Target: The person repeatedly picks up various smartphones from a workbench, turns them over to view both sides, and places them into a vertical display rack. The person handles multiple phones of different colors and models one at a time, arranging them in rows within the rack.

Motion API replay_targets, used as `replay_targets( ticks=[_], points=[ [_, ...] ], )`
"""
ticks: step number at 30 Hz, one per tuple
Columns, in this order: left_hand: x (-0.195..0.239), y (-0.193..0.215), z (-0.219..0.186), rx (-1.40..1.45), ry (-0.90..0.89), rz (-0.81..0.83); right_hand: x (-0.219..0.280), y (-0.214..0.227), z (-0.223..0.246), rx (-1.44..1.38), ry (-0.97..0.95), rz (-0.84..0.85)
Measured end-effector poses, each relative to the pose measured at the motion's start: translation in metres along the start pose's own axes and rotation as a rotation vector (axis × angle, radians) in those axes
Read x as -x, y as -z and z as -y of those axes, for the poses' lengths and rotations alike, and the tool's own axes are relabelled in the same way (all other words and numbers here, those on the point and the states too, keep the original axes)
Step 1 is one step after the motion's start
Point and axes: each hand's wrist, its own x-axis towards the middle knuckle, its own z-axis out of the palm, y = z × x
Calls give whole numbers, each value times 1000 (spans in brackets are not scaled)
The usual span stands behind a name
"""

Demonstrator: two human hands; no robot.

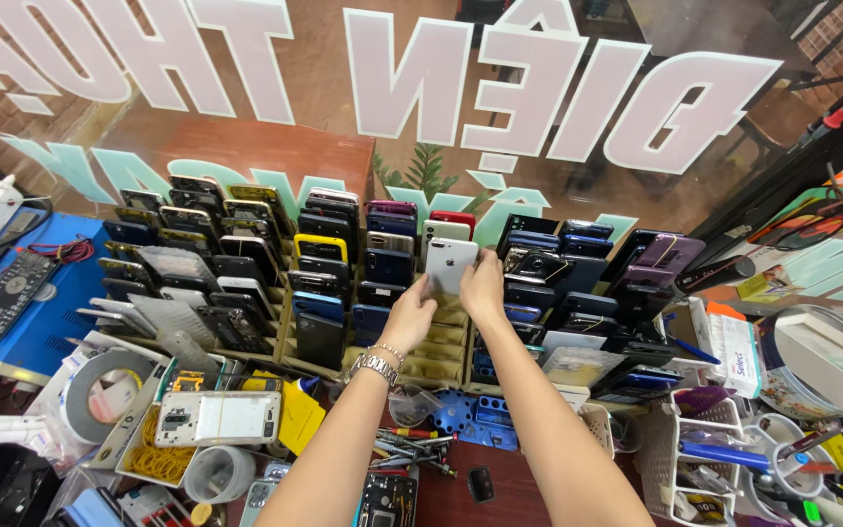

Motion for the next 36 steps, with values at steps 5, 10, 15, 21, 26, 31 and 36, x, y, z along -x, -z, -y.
replay_targets(
  ticks=[5, 10, 15, 21, 26, 31, 36],
  points=[
    [21, 3, 8, 195, -22, 87, 30, 2, 9, -135, 39, 9],
    [51, 14, 15, 359, 86, 147, 75, 0, 15, -169, 6, -8],
    [81, 31, 30, 455, 95, 145, 116, -2, 16, -158, -80, 63],
    [127, 55, 66, 475, 142, 71, 179, -13, 9, -209, -94, 166],
    [155, 68, 112, 466, 201, 21, 231, -31, 16, -282, -211, 255],
    [183, 77, 177, 159, 153, -80, 273, -48, 18, -284, -258, 391],
    [246, 76, 199, -501, -52, -113, 308, -63, 8, -120, 100, 577]
  ],
)
